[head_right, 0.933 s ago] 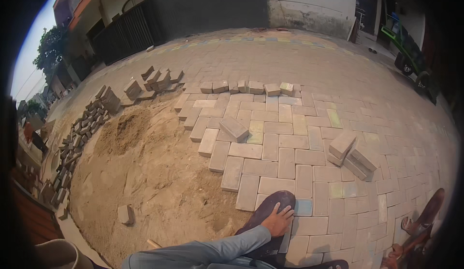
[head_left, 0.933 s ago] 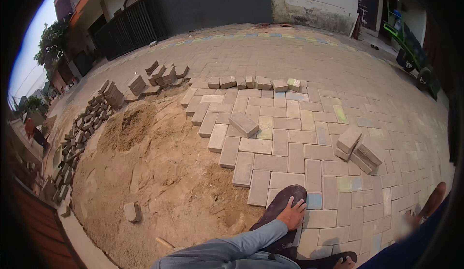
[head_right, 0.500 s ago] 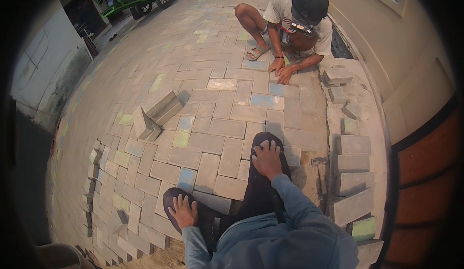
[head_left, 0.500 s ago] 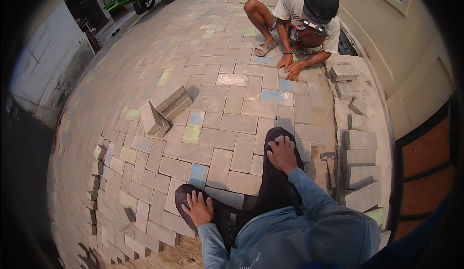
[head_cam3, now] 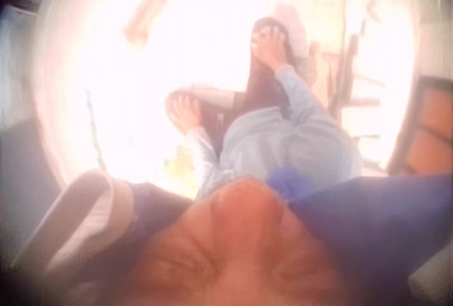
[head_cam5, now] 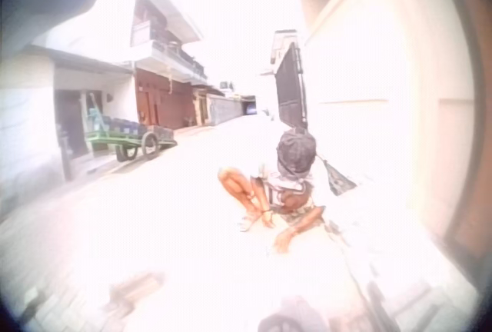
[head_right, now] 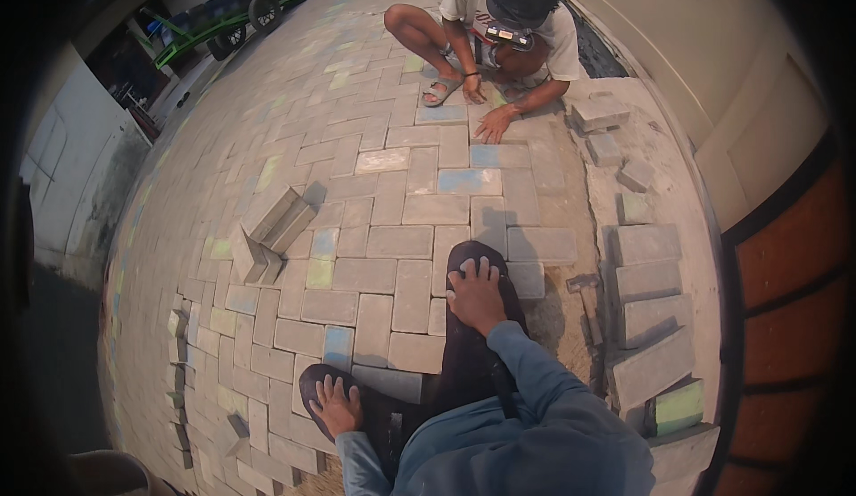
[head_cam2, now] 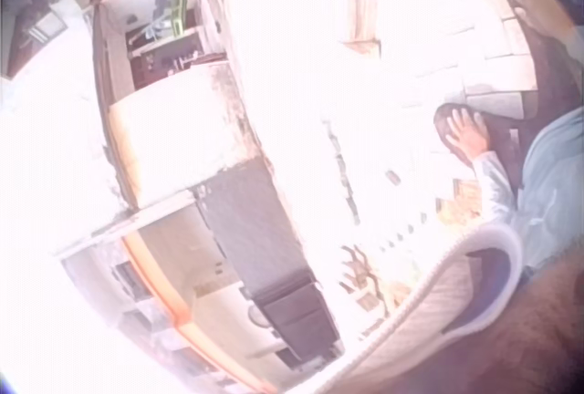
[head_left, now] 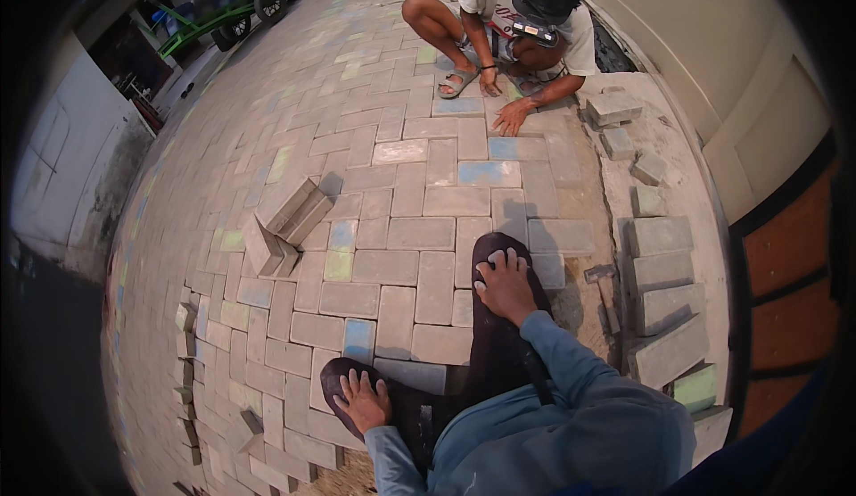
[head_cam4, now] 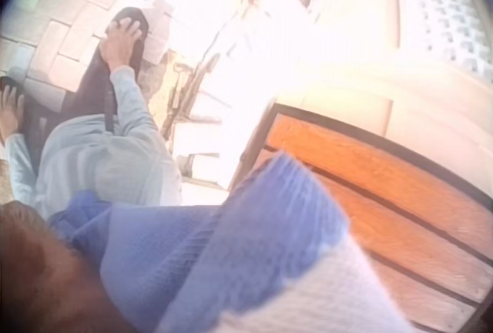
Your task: The person is laying paving stones on a prepared sand bed in a herringbone pattern. They use a trowel to spread sand and a hammer to tap the stones into place, ensuring they are level and secure.
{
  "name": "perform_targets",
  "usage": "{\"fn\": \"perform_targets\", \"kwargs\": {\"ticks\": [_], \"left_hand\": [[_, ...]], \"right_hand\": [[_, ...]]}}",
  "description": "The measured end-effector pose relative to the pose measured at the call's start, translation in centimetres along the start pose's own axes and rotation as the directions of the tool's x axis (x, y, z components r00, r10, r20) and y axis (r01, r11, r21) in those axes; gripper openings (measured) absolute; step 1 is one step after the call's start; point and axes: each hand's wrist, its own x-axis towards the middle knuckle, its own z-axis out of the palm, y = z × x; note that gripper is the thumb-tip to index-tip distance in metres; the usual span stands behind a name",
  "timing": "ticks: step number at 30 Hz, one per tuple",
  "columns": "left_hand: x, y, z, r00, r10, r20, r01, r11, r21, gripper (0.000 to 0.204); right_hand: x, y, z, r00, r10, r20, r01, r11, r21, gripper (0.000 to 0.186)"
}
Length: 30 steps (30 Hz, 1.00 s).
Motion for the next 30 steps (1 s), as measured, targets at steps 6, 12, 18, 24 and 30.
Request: {"fn": "perform_targets", "kwargs": {"ticks": [6,12,18,24,30], "left_hand": [[-0.11,0.21,0.19,1.000,0.010,-0.012,-0.010,1.000,0.001,0.051],[-0.13,0.02,0.29,1.000,0.014,-0.014,-0.014,1.000,-0.008,0.051],[-0.12,-0.01,0.22,1.000,0.013,-0.009,-0.013,1.000,-0.008,0.051],[-0.02,0.12,0.13,1.000,-0.006,0.016,0.006,1.000,0.001,0.052],[-0.02,0.09,0.19,1.000,-0.011,0.012,0.011,1.000,0.011,0.052]], "right_hand": [[-0.07,0.40,-0.01,0.999,-0.018,-0.049,0.018,1.000,-0.002,0.045],[-0.09,0.05,-0.42,0.999,-0.020,-0.028,0.020,1.000,0.010,0.043],[-0.02,-0.18,-0.47,1.000,-0.003,0.010,0.003,1.000,-0.012,0.043],[0.10,-0.07,-0.30,1.000,0.007,0.027,-0.007,1.000,0.005,0.043],[0.13,-0.29,-0.61,0.999,0.006,0.035,-0.006,1.000,0.003,0.043]]}}
